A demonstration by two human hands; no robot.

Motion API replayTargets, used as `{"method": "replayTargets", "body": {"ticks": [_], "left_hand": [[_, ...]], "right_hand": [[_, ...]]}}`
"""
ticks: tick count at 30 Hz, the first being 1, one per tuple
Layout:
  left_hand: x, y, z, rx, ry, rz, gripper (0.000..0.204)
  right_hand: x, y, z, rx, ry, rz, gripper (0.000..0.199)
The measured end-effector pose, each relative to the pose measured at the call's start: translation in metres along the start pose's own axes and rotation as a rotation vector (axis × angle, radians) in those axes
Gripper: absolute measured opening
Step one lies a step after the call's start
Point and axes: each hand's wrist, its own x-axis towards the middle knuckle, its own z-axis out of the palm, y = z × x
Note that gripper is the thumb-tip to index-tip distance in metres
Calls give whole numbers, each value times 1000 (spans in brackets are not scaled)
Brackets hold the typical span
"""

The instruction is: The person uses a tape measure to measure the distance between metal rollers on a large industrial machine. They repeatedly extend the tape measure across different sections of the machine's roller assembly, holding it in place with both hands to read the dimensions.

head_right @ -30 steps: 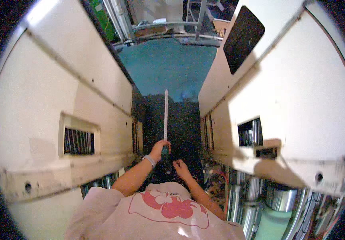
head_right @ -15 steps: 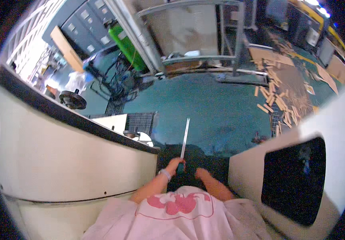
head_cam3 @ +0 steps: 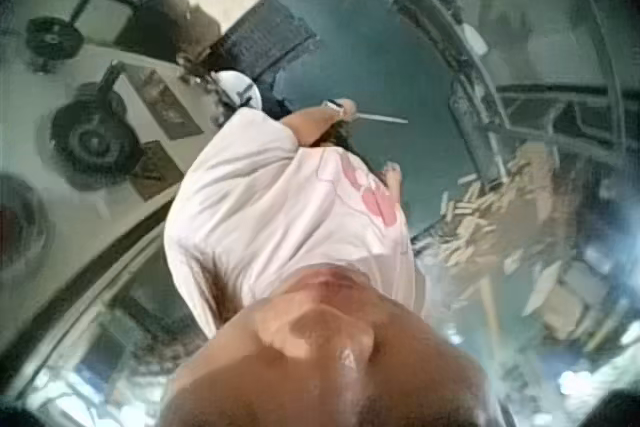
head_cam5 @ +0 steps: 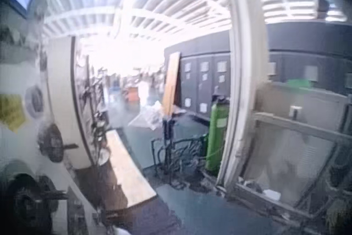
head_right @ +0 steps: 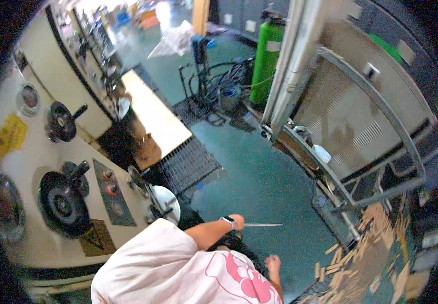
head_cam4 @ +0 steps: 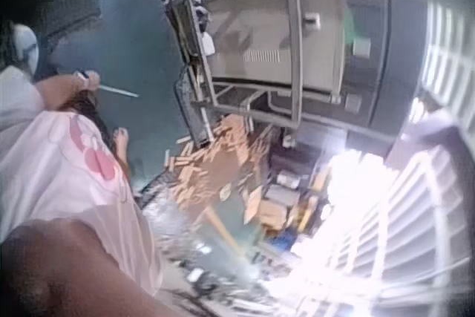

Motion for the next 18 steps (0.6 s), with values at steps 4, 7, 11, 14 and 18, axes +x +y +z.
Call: {"method": "replayTargets", "body": {"ticks": [4,7,11,14,18], "left_hand": [[17,-50,-49,-291,22,-251,22],[13,-97,-58,-390,59,-532,26],[-6,-178,-19,-782,290,-870,22],[-42,-175,11,-1014,368,-1197,25],[-35,-130,98,-1142,299,-1470,23]], "right_hand": [[67,-59,-47,-300,-57,132,18],[125,-128,-33,-497,-252,111,19],[211,-242,-18,-737,-477,-4,20],[269,-344,16,-746,-619,-34,21],[342,-441,83,-893,-484,4,17]]}}
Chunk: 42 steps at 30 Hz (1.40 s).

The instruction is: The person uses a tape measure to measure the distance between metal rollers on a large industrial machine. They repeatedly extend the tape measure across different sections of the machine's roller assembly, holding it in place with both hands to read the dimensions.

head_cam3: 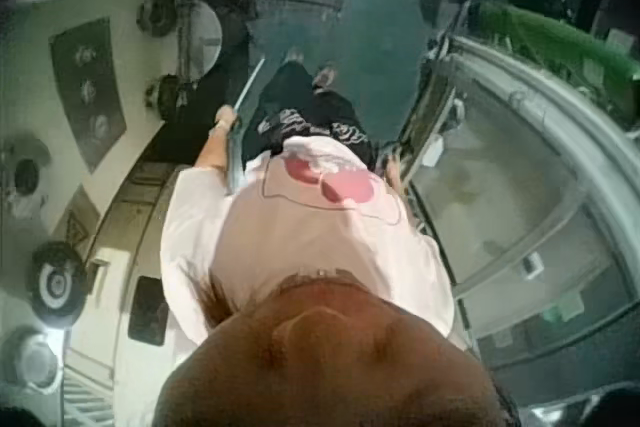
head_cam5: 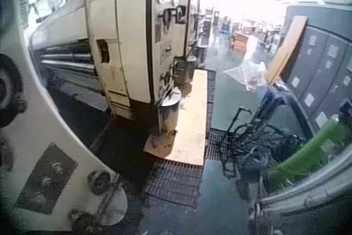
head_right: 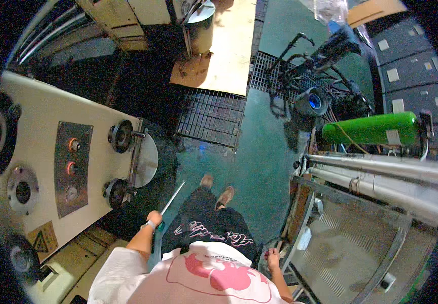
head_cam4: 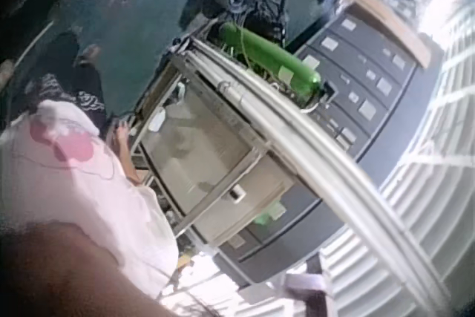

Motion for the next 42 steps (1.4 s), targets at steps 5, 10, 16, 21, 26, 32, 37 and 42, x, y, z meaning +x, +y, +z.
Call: {"method": "replayTargets", "body": {"ticks": [5,10,16,21,26,32,37,42], "left_hand": [[-15,-16,40,-69,-194,-162,26],[-1,42,5,-114,-208,-175,26],[68,94,-44,161,-95,190,26],[136,166,-127,-48,-44,57,28],[141,228,-220,-218,29,40,28],[147,230,-249,-270,331,5,20],[119,253,-319,-1152,467,-194,20],[191,239,-387,-1541,571,-294,18]], "right_hand": [[31,-87,5,-81,-167,253,15],[73,-112,9,-564,-272,-134,16],[135,-195,23,-510,-358,-266,26],[232,-263,73,-561,-258,-374,34],[206,-456,113,-744,-274,-411,31],[276,-647,178,-745,-479,-438,18],[262,-786,307,-743,-628,-852,13],[161,-858,457,-714,-978,-744,22]]}}
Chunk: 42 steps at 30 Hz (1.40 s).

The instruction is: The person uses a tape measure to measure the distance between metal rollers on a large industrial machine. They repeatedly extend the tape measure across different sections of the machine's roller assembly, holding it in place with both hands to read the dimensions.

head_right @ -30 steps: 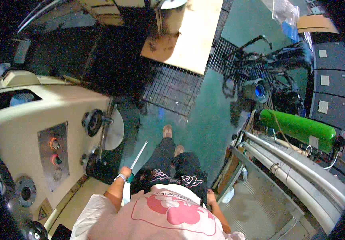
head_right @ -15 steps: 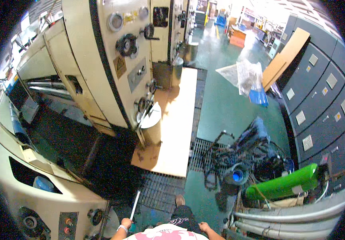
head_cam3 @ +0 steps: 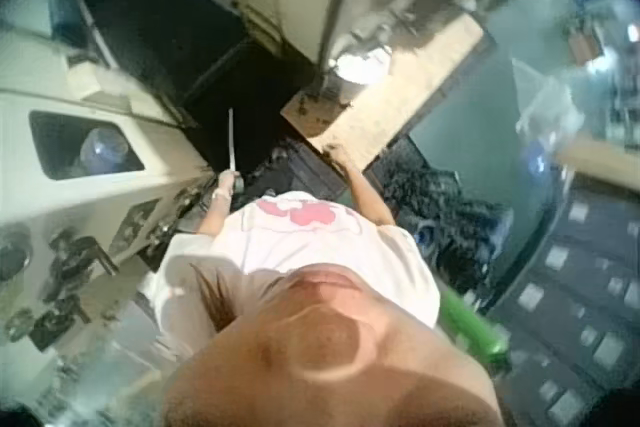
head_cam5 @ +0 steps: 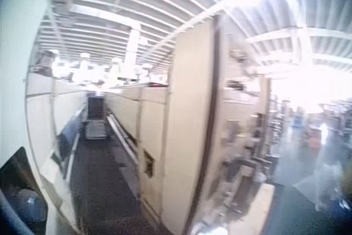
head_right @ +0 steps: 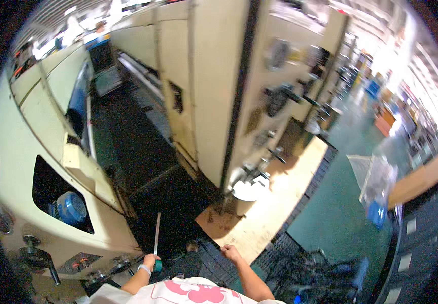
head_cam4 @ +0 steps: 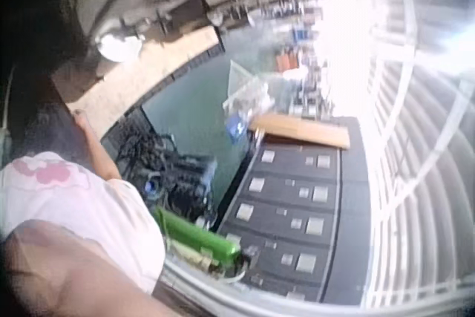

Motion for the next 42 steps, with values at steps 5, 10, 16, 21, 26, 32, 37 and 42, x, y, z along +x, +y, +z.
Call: {"method": "replayTargets", "body": {"ticks": [5,10,16,21,26,32,37,42], "left_hand": [[127,42,17,-190,-94,417,18],[235,180,20,-552,-184,-179,20],[316,332,-47,-955,-299,-120,19],[423,396,-85,-1069,-466,13,21],[458,491,-176,-808,-739,14,21],[552,563,-225,-671,-994,83,22],[678,622,-269,-219,-1285,126,22],[850,724,-311,187,-1495,387,21]], "right_hand": [[108,-56,76,-210,-199,-53,26],[193,-75,86,-449,-168,-327,27],[263,-259,115,-290,-22,-83,38],[374,-365,168,-71,-108,-42,31],[466,-509,255,-95,-288,-247,10],[541,-630,313,-83,-444,-181,17],[635,-686,362,-40,-446,-225,15],[744,-747,425,159,-75,-146,8]]}}
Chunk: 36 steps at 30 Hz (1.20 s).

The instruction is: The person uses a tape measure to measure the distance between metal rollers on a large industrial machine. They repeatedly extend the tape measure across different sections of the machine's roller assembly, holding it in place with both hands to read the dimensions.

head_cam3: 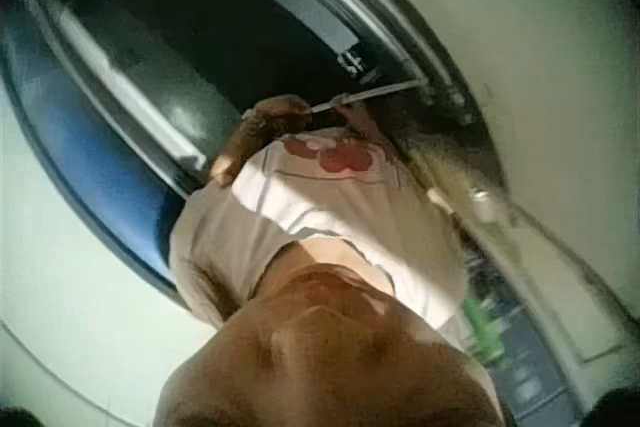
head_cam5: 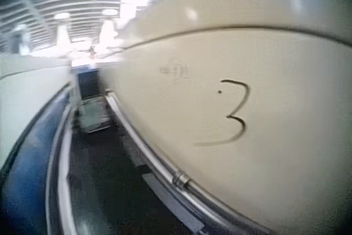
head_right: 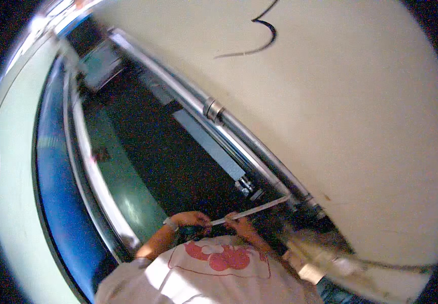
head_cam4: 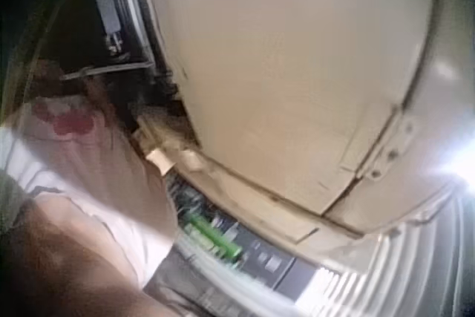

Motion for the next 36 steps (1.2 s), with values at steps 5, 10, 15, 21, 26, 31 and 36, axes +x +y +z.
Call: {"method": "replayTargets", "body": {"ticks": [5,10,15,21,26,31,36], "left_hand": [[-2,105,-112,384,-159,-112,19],[-33,209,-199,754,-293,-129,17],[-20,280,-262,785,-295,-232,10],[-46,318,-330,1069,-251,-111,9],[-42,337,-400,932,-200,-86,8],[-15,359,-426,1234,-123,-39,25],[44,309,-506,1949,259,1054,48]], "right_hand": [[29,-52,42,280,431,-159,8],[-5,-112,74,533,940,-301,8],[-33,-104,35,1018,1227,-494,10],[-27,-104,13,718,1270,-565,16],[-3,-109,-16,629,1383,-675,18],[19,-90,-60,1005,1502,-753,16],[13,-17,-78,244,1572,-578,25]]}}
